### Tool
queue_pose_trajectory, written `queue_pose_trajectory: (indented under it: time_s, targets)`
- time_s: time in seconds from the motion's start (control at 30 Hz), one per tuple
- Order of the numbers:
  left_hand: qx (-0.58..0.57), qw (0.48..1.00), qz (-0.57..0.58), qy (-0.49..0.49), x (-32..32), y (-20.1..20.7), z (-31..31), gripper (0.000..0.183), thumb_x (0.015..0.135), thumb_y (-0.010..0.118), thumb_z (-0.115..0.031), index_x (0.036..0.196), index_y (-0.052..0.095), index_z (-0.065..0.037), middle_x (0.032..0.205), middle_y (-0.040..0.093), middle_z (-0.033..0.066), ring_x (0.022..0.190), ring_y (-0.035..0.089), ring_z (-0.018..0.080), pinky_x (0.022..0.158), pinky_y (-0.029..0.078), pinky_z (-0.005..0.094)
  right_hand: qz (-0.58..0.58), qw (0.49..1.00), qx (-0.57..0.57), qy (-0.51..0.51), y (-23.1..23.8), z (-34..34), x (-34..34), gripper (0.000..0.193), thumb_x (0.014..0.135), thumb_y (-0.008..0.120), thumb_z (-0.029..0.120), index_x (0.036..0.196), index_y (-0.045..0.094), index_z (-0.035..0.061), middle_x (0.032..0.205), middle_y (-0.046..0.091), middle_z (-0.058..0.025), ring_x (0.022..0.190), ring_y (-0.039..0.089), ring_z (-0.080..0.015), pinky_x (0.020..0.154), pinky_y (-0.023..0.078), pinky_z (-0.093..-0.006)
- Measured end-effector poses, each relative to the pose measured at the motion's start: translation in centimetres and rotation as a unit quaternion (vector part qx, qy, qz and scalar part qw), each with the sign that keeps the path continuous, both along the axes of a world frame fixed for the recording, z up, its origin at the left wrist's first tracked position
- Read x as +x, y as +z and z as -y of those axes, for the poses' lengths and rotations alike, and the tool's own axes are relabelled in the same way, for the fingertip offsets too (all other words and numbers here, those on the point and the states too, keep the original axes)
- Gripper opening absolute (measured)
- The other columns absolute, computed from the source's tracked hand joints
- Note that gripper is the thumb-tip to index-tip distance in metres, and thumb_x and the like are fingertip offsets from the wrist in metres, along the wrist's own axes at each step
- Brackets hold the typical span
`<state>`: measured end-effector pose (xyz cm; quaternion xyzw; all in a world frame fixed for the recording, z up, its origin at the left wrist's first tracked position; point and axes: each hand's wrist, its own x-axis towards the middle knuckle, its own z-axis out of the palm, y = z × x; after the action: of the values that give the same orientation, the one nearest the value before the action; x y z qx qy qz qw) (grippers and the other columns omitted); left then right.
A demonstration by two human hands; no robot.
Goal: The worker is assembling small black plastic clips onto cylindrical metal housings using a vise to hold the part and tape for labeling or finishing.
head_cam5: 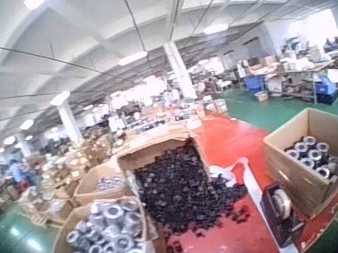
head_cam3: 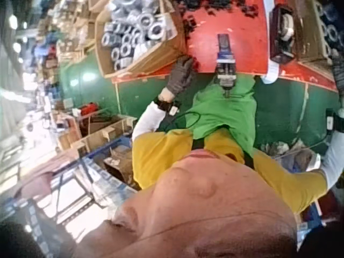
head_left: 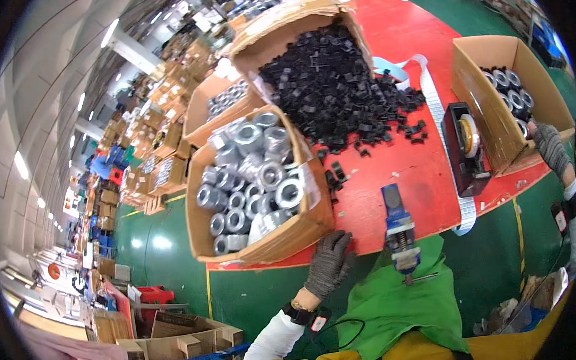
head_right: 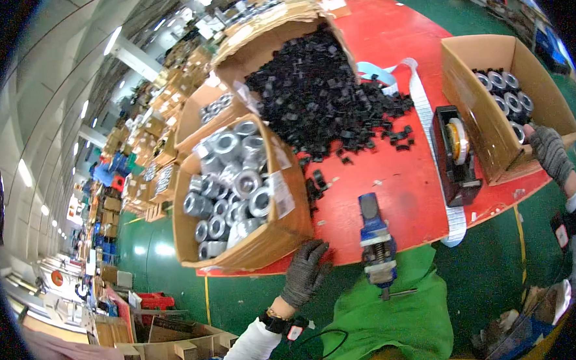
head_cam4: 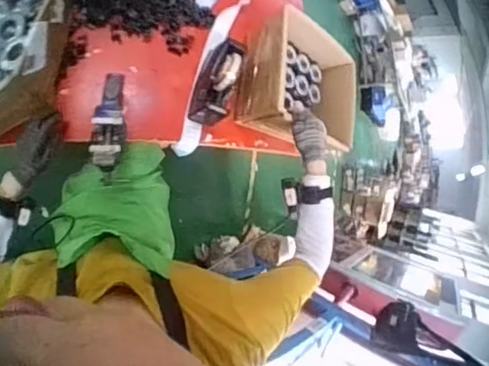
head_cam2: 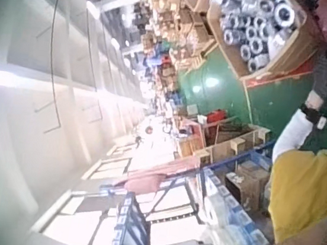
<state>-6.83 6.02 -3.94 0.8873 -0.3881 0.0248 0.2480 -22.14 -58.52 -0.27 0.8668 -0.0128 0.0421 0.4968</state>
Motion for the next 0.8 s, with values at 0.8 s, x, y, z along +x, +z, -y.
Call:
queue_pose_trajectory:
  time_s: [0.8]
  targets:
    - [0.298, 0.943, 0.112, 0.096, 25.4, 15.4, 1.1, 0.050, 0.067, 0.066, -0.029, 0.110, 0.054, -0.007, 0.102, 0.061, 0.0201, 0.097, 0.056, 0.0388, 0.081, 0.046, 0.0408, 0.274, 0.875, 0.379, -0.124, 2.1, -8.3, 2.9, 0.049, 0.093, 0.037, 0.035, 0.066, 0.062, 0.0032, 0.070, 0.061, -0.0208, 0.071, 0.059, -0.0374, 0.068, 0.042, -0.0455]
